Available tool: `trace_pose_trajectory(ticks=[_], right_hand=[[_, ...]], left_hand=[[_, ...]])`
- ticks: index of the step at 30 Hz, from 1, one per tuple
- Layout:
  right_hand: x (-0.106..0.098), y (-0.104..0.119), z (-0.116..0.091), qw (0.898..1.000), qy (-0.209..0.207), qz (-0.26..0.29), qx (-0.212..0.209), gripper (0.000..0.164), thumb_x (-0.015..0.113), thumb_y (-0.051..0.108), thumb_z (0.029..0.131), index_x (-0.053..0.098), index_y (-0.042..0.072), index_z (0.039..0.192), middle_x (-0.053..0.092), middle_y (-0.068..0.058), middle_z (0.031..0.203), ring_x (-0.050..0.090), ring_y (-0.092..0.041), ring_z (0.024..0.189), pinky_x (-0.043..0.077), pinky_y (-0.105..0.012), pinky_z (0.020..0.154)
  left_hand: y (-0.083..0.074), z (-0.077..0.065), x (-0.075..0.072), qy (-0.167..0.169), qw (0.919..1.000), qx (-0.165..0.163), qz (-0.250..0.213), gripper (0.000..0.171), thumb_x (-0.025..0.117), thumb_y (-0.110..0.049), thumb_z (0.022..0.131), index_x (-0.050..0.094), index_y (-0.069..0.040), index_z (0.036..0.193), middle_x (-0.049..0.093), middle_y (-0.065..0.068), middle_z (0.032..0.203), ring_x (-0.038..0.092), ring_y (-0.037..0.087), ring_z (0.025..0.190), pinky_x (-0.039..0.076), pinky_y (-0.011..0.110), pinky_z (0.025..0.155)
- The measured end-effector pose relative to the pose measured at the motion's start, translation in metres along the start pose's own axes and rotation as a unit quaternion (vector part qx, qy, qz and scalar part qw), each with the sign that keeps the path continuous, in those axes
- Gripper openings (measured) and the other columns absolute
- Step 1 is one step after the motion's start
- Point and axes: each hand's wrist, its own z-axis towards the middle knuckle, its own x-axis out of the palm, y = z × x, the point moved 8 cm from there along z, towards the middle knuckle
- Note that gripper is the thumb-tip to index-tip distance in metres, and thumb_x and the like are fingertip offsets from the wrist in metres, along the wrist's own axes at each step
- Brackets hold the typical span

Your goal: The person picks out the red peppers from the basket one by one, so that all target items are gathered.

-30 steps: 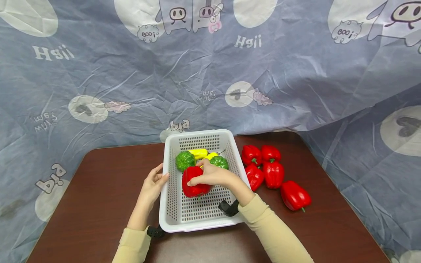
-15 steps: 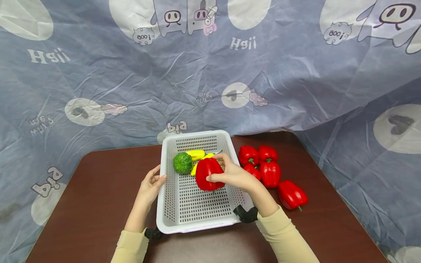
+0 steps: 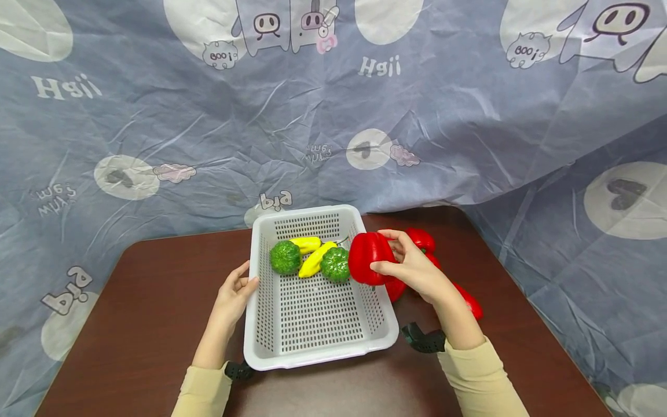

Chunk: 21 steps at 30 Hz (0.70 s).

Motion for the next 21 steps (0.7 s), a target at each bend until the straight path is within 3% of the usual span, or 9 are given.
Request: trace_pose_trajectory(ticks=[11, 21], right_hand=[[-0.043, -0.036, -0.032, 0.997, -0.072, -0.013, 0.020, 0.072, 0.064, 0.015, 0.091, 0.025, 0.005, 0.151, 0.041, -0.022, 0.145, 0.048, -0.037, 0.125, 0.050, -0.018, 0.084], [-0.053, -0.077, -0.053, 0.992, -0.093, -0.061, 0.054, 0.080, 0.067, 0.017, 0.088, 0.022, 0.003, 0.152, 0.038, -0.024, 0.146, 0.046, -0.040, 0.125, 0.051, -0.022, 0.082]], left_hand=[[-0.001, 0.001, 0.000, -0.003, 1.0000, 0.007, -0.002, 0.059, 0.058, -0.019, 0.101, 0.033, -0.016, 0.154, 0.064, 0.016, 0.113, 0.063, 0.013, 0.088, 0.051, 0.022, 0.076], [-0.001, 0.001, -0.001, -0.001, 1.0000, 0.003, 0.004, 0.059, 0.057, -0.021, 0.101, 0.033, -0.016, 0.154, 0.064, 0.015, 0.115, 0.063, 0.014, 0.090, 0.051, 0.024, 0.077]])
